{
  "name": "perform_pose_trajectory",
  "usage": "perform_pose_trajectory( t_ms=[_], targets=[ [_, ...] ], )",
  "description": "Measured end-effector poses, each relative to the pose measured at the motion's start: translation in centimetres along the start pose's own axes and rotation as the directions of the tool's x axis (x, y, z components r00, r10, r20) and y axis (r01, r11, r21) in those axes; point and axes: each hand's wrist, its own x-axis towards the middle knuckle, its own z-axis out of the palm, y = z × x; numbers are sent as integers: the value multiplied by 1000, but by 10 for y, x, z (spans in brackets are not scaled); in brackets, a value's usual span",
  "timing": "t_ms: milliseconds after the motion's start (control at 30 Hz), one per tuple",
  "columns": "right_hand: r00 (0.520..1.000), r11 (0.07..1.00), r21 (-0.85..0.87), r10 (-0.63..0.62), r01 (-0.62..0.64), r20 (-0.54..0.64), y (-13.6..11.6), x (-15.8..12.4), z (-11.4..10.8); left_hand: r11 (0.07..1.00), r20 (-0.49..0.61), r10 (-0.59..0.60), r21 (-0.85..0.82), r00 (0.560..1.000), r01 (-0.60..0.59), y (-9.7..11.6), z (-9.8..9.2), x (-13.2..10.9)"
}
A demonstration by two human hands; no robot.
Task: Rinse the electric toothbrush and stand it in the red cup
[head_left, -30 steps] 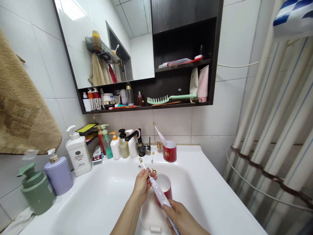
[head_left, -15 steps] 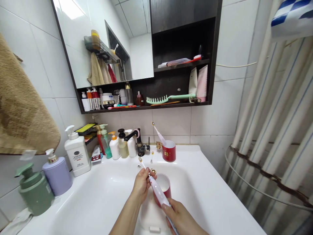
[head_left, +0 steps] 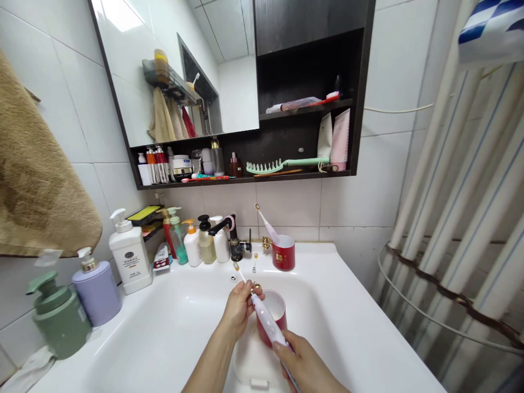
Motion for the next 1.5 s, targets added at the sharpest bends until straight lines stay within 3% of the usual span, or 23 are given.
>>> perform_pose_trajectory(
  t_ms=[433, 633, 833, 1033, 1233, 1400, 1500],
  targets=[
    [998, 998, -44, -47, 45, -51, 1, -1, 1, 999, 28, -42, 28, 999, 41, 3, 5, -7],
    [1000, 1000, 8, -16, 16, 7, -4, -3, 0, 999, 44, -41, 32, 998, 40, 2, 5, -7],
    [997, 997, -46, -63, 61, -49, -3, -3, 0, 998, 50, -37, 51, 998, 35, 2, 6, -8],
    [996, 998, 44, 41, -44, 74, -5, -1, 0, 998, 78, -52, 30, 996, 49, 4, 6, -9],
    [997, 998, -16, -68, 67, -43, -2, -1, -1, 999, 75, -38, 28, 996, 36, 3, 7, -9],
    [993, 994, 75, 68, -75, 91, -5, 1, -1, 999, 83, -45, 27, 996, 43, 2, 6, -8],
    [1000, 1000, 30, 3, -4, 31, -6, -2, -1, 999, 87, -40, 10, 995, 39, 1, 6, -8]
  ],
)
